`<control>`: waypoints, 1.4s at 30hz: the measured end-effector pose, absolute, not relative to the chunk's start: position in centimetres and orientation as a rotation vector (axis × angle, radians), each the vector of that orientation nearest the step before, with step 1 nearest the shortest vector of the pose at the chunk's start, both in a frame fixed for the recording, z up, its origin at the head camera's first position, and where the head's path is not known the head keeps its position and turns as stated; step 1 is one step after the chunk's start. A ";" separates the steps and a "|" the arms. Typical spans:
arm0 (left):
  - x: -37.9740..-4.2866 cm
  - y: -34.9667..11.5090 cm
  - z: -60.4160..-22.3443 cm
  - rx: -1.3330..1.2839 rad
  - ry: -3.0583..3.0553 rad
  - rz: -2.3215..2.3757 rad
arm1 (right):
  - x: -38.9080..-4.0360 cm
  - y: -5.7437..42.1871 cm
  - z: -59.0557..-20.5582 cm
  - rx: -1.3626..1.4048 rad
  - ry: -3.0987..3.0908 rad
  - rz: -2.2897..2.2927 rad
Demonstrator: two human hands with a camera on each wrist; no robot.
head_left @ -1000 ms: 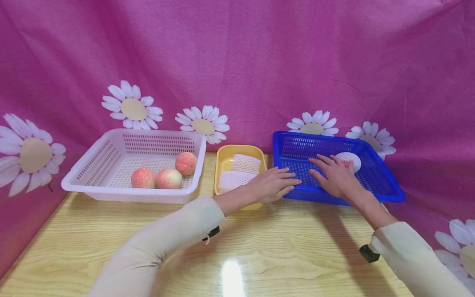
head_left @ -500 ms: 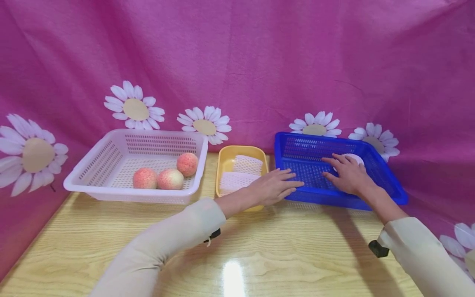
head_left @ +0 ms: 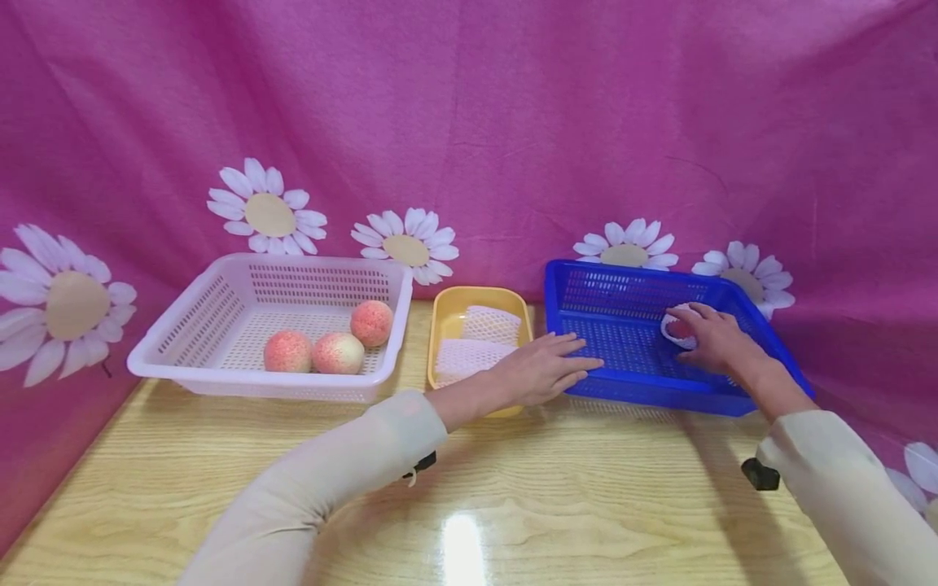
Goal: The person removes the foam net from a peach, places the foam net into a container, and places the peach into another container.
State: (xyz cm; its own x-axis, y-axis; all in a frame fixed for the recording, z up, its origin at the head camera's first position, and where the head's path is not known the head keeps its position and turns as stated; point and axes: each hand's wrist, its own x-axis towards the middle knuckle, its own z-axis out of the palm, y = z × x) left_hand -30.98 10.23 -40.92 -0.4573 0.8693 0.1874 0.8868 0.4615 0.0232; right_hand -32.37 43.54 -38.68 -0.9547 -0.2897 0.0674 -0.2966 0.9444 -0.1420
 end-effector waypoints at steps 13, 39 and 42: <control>-31.0 10.2 -40.9 -1.543 -2.537 -0.139 | -33.8 44.6 -38.1 0.539 -3.062 0.112; -30.8 10.2 -40.8 -1.529 -2.556 -0.102 | -34.8 46.1 -38.6 0.331 -3.256 0.169; -30.9 10.1 -40.9 -1.521 -2.543 -0.067 | -34.9 46.0 -38.5 0.312 -3.263 0.177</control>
State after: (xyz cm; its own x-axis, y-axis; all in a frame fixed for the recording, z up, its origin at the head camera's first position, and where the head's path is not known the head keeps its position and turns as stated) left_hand -30.87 10.12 -40.91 -0.4620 0.8695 0.1746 0.8775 0.4767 -0.0520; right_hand -34.90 46.05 -38.50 -0.9721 -0.1954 -0.1298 -0.1802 0.9762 -0.1203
